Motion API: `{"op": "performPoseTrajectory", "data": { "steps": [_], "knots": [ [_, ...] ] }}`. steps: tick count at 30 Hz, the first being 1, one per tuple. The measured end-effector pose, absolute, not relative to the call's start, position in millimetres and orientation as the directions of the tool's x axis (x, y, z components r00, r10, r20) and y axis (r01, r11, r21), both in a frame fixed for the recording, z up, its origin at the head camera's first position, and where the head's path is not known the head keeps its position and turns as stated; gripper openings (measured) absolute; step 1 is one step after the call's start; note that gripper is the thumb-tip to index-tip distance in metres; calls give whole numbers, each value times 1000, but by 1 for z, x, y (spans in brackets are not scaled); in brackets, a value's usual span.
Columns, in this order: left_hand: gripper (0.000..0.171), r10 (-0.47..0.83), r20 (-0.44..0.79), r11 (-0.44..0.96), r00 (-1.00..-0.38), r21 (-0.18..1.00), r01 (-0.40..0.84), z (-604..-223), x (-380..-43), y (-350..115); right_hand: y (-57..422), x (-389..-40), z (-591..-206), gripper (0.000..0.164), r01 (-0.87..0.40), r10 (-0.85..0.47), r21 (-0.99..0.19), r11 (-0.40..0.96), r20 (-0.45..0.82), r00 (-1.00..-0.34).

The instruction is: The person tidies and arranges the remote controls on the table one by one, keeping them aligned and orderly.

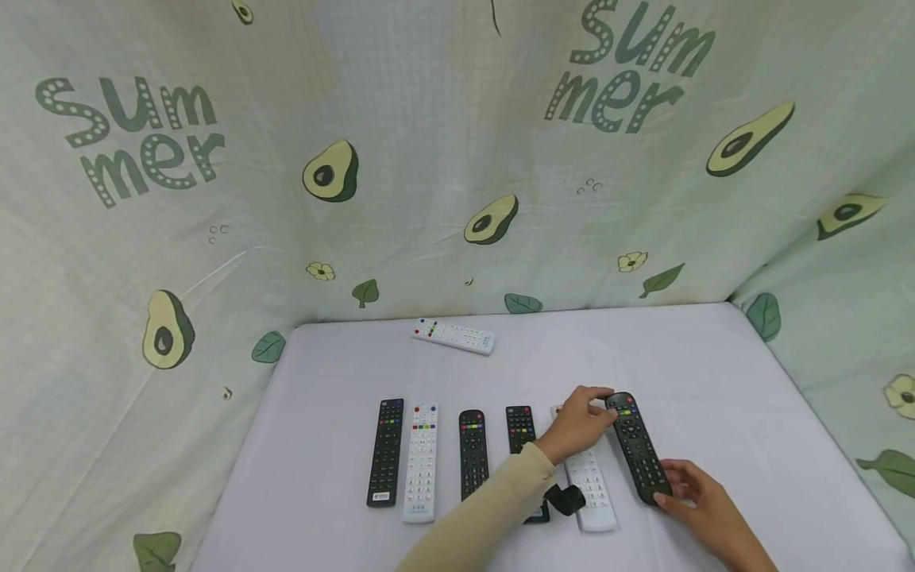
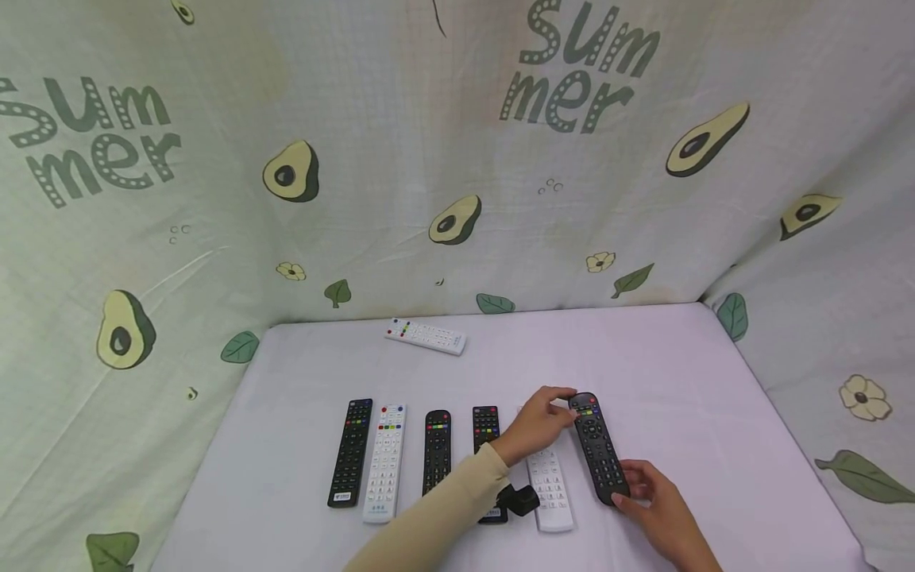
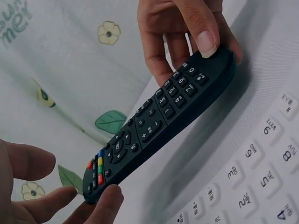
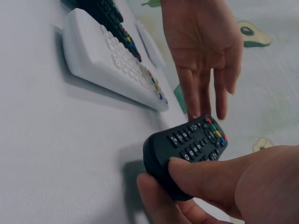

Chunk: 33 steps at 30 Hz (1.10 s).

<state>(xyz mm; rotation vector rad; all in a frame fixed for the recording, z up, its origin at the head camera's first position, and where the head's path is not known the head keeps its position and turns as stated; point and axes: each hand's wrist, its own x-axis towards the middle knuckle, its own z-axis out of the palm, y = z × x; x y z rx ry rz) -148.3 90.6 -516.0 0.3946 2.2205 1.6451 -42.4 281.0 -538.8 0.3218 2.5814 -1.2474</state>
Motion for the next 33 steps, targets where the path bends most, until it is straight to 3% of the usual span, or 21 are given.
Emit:
{"op": "performPoseTrajectory", "data": {
  "steps": [11,25,33],
  "knots": [
    [45,510,-214,421,-833,907,25,-519,-143,95,280,-42,-541,73,298,42,-706,642,-356,-934],
    [49,512,-231,491,-827,869,61,-517,-133,100,271,-42,-534,75,261,44,-618,742,-344,-938],
    [50,515,-230,492,-826,868,66,-514,-133,90,278,-54,-520,71,179,29,-565,805,-264,-964]
  ]
}}
